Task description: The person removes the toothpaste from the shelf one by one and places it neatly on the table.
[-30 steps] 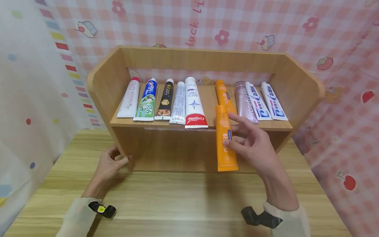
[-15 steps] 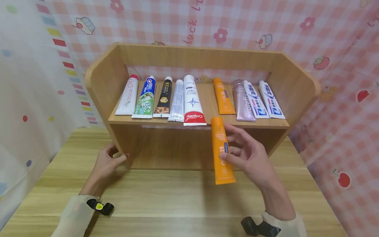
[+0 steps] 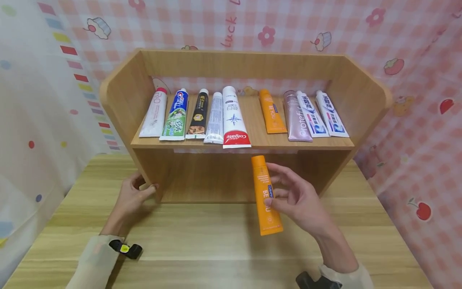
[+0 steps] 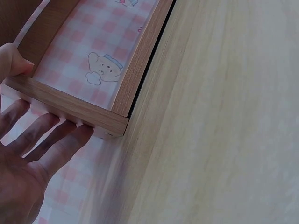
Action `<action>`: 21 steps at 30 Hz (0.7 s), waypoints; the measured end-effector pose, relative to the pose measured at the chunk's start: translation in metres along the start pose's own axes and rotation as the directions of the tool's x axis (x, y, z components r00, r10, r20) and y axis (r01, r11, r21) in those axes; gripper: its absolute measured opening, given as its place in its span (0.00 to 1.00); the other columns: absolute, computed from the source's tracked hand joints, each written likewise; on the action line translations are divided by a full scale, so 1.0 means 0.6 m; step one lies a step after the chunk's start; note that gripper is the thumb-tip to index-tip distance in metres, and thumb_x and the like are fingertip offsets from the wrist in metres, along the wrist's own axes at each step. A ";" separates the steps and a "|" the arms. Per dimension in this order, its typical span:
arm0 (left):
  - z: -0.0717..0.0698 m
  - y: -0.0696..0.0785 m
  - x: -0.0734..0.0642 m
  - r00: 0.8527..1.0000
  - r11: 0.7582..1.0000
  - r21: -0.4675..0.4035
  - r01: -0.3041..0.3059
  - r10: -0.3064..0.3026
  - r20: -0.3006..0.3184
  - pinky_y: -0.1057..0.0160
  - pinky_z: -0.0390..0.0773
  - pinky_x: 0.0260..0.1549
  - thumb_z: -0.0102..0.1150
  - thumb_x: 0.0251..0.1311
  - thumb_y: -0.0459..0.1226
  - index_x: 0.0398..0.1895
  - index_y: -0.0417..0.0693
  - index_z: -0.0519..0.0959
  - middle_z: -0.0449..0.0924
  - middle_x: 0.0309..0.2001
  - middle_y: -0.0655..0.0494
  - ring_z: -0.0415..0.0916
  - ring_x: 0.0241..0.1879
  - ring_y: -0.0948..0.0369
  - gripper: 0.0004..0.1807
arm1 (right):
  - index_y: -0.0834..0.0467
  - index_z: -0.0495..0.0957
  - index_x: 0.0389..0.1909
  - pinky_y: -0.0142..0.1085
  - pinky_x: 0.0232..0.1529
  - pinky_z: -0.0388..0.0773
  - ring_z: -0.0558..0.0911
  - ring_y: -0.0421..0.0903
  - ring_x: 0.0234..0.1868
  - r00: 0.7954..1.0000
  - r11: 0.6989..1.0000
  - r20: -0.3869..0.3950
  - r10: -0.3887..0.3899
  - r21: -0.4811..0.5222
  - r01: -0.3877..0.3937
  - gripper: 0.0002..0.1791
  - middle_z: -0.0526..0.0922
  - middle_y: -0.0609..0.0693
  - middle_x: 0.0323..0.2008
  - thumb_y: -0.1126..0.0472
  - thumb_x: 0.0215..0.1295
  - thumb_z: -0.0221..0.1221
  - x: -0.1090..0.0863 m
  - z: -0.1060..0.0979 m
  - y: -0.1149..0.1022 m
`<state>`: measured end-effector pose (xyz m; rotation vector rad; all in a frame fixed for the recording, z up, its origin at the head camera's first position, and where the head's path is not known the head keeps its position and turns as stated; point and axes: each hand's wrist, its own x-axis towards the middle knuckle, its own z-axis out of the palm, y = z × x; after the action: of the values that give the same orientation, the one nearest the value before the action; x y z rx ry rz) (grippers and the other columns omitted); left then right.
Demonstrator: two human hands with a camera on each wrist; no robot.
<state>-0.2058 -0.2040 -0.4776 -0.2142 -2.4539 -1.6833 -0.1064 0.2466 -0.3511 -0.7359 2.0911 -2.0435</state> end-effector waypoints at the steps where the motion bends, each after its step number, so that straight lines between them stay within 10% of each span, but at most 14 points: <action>1: 0.002 -0.001 0.002 1.000 1.000 -0.004 0.001 -0.001 0.007 0.43 0.69 0.66 0.67 0.58 0.32 0.67 0.45 0.75 0.81 0.59 0.39 0.76 0.60 0.45 0.31 | 0.62 0.58 0.77 0.44 0.41 0.88 0.88 0.50 0.49 1.000 1.000 -0.001 0.014 0.001 -0.014 0.41 0.80 0.51 0.56 0.82 0.64 0.58 -0.004 0.000 0.004; 11: -0.001 -0.001 0.003 0.999 1.000 0.001 0.025 -0.025 0.021 0.41 0.68 0.66 0.66 0.58 0.32 0.70 0.46 0.73 0.80 0.61 0.39 0.75 0.62 0.45 0.34 | 0.60 0.59 0.77 0.43 0.41 0.88 0.88 0.49 0.46 0.986 0.986 -0.020 0.166 -0.028 -0.166 0.42 0.79 0.54 0.55 0.75 0.64 0.64 -0.014 0.012 0.069; 21: 0.000 -0.001 0.001 1.000 1.000 -0.001 0.021 -0.021 0.020 0.41 0.68 0.66 0.66 0.58 0.32 0.70 0.44 0.73 0.80 0.60 0.39 0.75 0.61 0.46 0.33 | 0.60 0.59 0.76 0.39 0.43 0.87 0.86 0.48 0.42 0.930 0.931 -0.071 0.361 -0.024 -0.364 0.43 0.74 0.65 0.54 0.71 0.61 0.67 -0.021 0.033 0.145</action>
<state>-0.2069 -0.2040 -0.4782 -0.2067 -2.4781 -1.6996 -0.1093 0.2312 -0.4396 -0.2583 2.1125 -1.8513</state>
